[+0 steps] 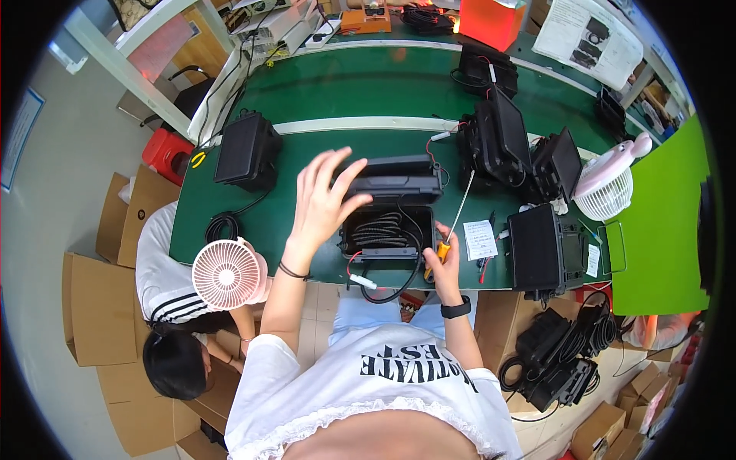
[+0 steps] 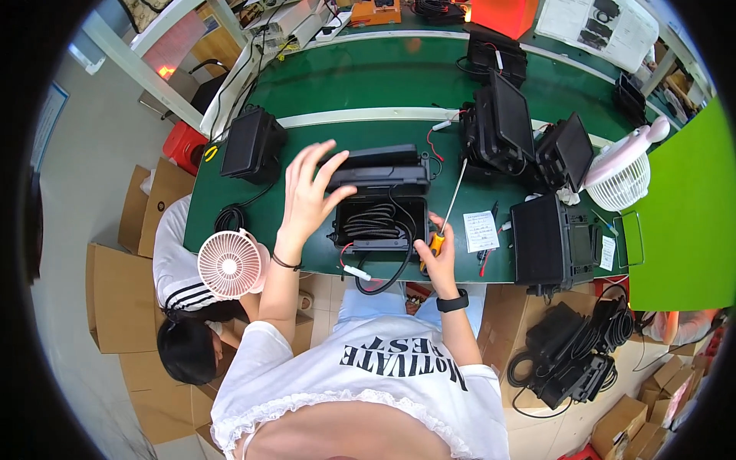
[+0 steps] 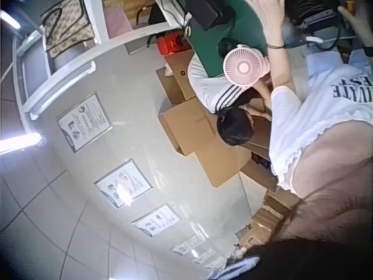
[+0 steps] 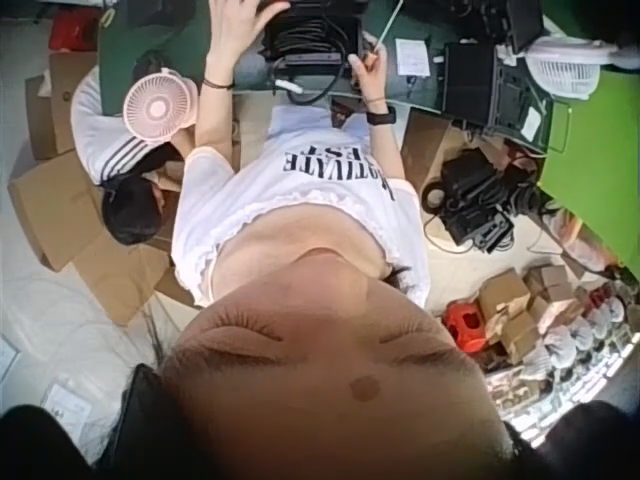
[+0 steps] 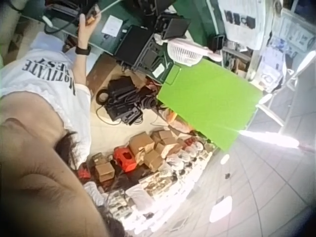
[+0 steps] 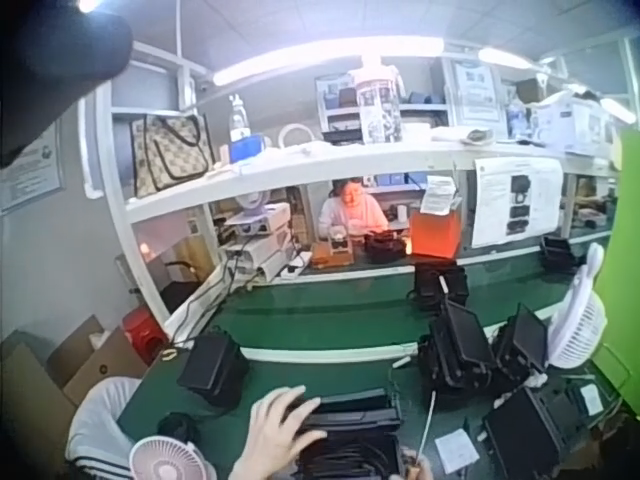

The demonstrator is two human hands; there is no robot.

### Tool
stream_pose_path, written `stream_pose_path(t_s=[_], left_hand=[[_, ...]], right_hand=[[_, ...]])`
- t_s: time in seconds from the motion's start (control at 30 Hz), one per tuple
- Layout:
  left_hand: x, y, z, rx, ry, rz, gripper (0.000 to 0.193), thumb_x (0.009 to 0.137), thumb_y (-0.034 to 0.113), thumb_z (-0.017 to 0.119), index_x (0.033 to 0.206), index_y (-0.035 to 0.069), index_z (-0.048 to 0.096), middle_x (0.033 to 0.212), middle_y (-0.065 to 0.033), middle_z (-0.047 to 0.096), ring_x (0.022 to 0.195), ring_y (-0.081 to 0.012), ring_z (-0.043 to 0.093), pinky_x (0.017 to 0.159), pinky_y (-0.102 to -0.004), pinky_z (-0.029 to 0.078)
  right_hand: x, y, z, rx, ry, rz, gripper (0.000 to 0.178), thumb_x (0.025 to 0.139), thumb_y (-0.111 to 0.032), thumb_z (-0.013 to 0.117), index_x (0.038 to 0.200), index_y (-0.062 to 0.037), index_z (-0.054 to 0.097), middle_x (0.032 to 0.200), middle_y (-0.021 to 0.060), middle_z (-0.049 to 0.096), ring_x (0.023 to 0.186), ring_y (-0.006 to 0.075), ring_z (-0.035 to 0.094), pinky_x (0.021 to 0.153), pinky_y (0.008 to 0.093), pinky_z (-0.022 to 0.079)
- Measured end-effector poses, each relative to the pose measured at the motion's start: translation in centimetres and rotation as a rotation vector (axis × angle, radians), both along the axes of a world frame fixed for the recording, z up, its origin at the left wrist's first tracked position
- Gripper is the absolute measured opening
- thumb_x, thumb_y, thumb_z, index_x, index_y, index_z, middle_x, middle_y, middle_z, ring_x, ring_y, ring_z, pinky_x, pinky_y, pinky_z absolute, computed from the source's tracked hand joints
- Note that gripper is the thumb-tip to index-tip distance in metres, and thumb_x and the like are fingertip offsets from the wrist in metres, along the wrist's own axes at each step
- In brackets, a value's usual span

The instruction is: Assembling and inspecting electronic monitoring units at a workshop station.

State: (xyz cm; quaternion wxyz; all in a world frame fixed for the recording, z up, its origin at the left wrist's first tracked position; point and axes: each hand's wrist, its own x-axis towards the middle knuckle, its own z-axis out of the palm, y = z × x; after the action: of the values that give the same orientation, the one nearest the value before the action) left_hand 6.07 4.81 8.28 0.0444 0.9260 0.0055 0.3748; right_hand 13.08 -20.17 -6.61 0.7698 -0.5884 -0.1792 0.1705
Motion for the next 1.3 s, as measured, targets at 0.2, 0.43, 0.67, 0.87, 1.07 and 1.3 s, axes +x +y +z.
stream_pose_path(t_s=[0.2, 0.43, 0.67, 0.87, 1.07, 1.3], left_hand=[[0.3, -2.9, -1.0, -0.185, 0.304, -0.184, 0.039, 0.080, 0.040, 0.076, 0.108, 0.015, 0.068, 0.101, -0.0043, 0.067, 0.099, -0.0224, 0.063, 0.086, -0.0377, 0.047], [-1.1, -3.3, -2.2, -0.351, 0.531, -0.224, 0.054, 0.082, 0.018, 0.075, 0.132, 0.017, 0.056, 0.112, -0.0144, 0.057, 0.103, -0.0337, 0.060, 0.083, -0.0379, 0.054], [-3.9, 1.1, -4.1, -1.296, -0.268, -0.023, 0.055, 0.098, 0.012, 0.060, 0.146, 0.006, 0.036, 0.123, -0.0145, 0.058, 0.082, -0.0138, 0.064, 0.080, -0.0256, 0.050], [-7.1, 1.4, -9.1, -0.226, -0.036, 0.460, 0.055, 0.088, 0.005, 0.066, 0.139, 0.008, 0.048, 0.131, -0.0185, 0.049, 0.122, -0.0355, 0.049, 0.103, -0.0454, 0.041], [-10.6, -5.1, -8.9, -0.325, -0.283, -0.129, 0.023, 0.079, 0.003, 0.066, 0.101, 0.010, 0.068, 0.100, -0.0084, 0.066, 0.094, -0.0275, 0.061, 0.082, -0.0394, 0.049], [-10.7, -8.1, -4.0, -0.104, 0.433, -0.093, 0.039, 0.084, 0.027, 0.071, 0.120, 0.014, 0.060, 0.116, -0.0059, 0.065, 0.098, -0.0242, 0.064, 0.096, -0.0376, 0.046]], right_hand=[[-0.3, -0.1, 0.0, -0.021, 0.070, -0.024, 0.054, 0.088, -0.008, 0.069, 0.135, -0.0091, 0.044, 0.143, 0.0049, 0.047, 0.079, 0.0049, 0.050, 0.059, 0.0173, 0.045], [-0.1, 0.0, -0.2, -0.010, 0.059, -0.043, 0.053, 0.088, -0.008, 0.068, 0.135, -0.0098, 0.044, 0.137, 0.0031, 0.048, 0.077, 0.0043, 0.050, 0.058, 0.0171, 0.045], [-0.5, -0.1, -0.2, 0.013, 0.071, -0.037, 0.052, 0.089, -0.007, 0.066, 0.135, -0.0095, 0.044, 0.140, 0.0062, 0.047, 0.073, 0.0047, 0.051, 0.059, 0.0177, 0.045], [-0.3, -0.4, -0.5, -0.043, 0.052, -0.037, 0.051, 0.088, -0.008, 0.067, 0.134, -0.0083, 0.044, 0.142, 0.0073, 0.046, 0.075, 0.0045, 0.051, 0.059, 0.0176, 0.046], [-0.3, -0.3, -0.4, -0.032, 0.059, -0.038, 0.050, 0.088, -0.007, 0.066, 0.133, -0.0077, 0.044, 0.141, 0.0072, 0.046, 0.074, 0.0044, 0.050, 0.059, 0.0175, 0.046], [-0.3, -0.2, -0.5, -0.014, 0.086, -0.018, 0.052, 0.088, -0.004, 0.065, 0.135, -0.0076, 0.043, 0.142, 0.0071, 0.046, 0.074, 0.0043, 0.051, 0.059, 0.0177, 0.045]])
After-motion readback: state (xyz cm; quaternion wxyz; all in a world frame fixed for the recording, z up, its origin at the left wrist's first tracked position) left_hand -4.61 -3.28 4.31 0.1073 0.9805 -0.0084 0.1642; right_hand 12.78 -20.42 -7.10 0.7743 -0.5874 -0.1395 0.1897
